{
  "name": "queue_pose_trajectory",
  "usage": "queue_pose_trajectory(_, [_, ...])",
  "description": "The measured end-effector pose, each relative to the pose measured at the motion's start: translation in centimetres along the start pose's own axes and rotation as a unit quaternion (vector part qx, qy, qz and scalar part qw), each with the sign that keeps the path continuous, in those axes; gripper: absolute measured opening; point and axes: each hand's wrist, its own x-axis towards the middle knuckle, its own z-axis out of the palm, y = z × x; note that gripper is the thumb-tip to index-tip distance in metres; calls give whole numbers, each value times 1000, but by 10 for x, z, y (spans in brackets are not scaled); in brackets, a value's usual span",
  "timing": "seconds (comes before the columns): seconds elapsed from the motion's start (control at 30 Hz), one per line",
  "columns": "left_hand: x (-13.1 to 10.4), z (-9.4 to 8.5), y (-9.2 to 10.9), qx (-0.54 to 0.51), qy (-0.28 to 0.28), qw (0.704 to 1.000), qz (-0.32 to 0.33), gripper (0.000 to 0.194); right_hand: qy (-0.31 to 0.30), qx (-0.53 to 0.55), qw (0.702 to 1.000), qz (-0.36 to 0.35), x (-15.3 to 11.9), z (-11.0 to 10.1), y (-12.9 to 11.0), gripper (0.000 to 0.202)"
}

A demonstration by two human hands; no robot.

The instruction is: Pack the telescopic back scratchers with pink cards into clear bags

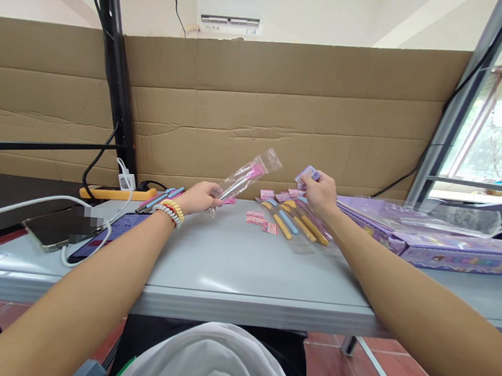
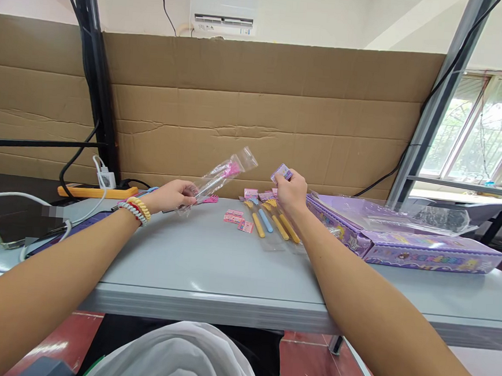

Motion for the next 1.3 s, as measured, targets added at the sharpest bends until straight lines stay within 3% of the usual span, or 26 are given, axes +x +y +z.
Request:
queue_pose_trajectory(0.1, [-1, 2, 5, -90, 8, 996, 4, 21, -11, 45, 998, 29, -3, 5, -1, 20])
queue_pose_trajectory(0.2, [-4, 4, 12, -116, -14, 993, -22, 23, -57, 40, 998, 6, -7, 8, -1, 20])
queue_pose_trajectory(0.47, [-2, 5, 5, 6, -43, 998, -37, 23, -121, -18, 988, -91, -16, 6, -4, 25])
queue_pose_trajectory(0.63, [-4, 6, 8, 58, -63, 996, -18, 29, -74, -83, 975, -191, -21, 9, -6, 17])
queue_pose_trajectory(0.73, [-7, 7, 14, 100, -73, 992, 5, 28, -84, -94, 970, -208, -23, 10, -6, 16])
queue_pose_trajectory(0.83, [-8, 9, 16, 122, -73, 990, 19, 28, -93, -129, 966, -202, -23, 12, -5, 15])
queue_pose_trajectory(1.3, [-9, 14, 19, 133, -89, 986, 41, 28, 3, -262, 957, -127, -18, 3, -10, 21])
